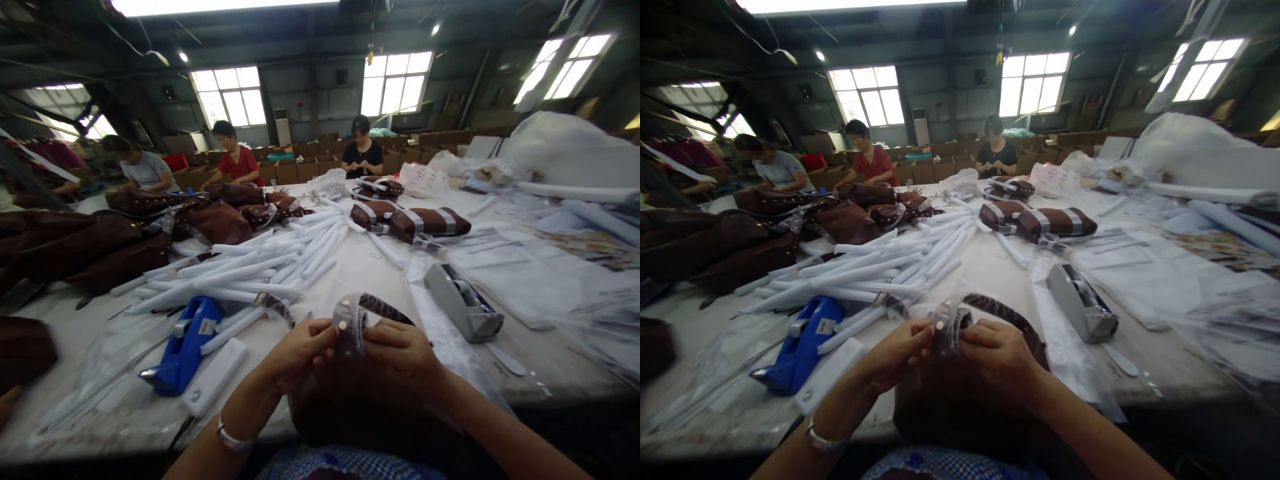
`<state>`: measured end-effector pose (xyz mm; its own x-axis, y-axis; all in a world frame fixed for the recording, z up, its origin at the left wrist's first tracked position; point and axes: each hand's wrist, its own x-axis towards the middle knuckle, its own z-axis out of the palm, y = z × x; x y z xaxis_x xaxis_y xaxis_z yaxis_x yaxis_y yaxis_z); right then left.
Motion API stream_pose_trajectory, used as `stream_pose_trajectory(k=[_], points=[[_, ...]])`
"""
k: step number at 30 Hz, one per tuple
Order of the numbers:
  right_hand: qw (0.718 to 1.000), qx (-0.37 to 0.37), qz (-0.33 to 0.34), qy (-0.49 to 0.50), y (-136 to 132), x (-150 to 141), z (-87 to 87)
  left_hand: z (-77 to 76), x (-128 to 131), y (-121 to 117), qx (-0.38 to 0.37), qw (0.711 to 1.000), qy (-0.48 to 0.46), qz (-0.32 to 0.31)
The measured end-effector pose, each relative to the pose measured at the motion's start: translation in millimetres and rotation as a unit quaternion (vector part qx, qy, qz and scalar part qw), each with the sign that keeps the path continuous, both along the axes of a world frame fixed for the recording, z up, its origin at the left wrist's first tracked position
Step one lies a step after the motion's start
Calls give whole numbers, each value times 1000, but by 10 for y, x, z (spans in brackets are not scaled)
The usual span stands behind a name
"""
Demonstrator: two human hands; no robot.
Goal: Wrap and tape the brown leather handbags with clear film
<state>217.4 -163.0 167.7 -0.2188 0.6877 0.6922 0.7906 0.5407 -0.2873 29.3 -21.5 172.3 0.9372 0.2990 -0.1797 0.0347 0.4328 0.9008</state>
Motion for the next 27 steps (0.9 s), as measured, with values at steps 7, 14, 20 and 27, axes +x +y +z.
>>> stream_pose_trajectory(k=[7, 14, 20, 27], points=[[996, -73, -23, 42, -32, 73, -128, -13, 92, -107, 29, 996, 27, 82], [837, -312, -60, 446, -122, -37, -5, -77, 111, -173, 317, 942, 12, 110], [808, -233, -79, 535, -105, -148, -160, -218, 142, -179, 430, 896, -12, 110], [925, -170, -184, 285, -168, -127, -158, -98, 234, -134, 239, 967, 51, 73]])
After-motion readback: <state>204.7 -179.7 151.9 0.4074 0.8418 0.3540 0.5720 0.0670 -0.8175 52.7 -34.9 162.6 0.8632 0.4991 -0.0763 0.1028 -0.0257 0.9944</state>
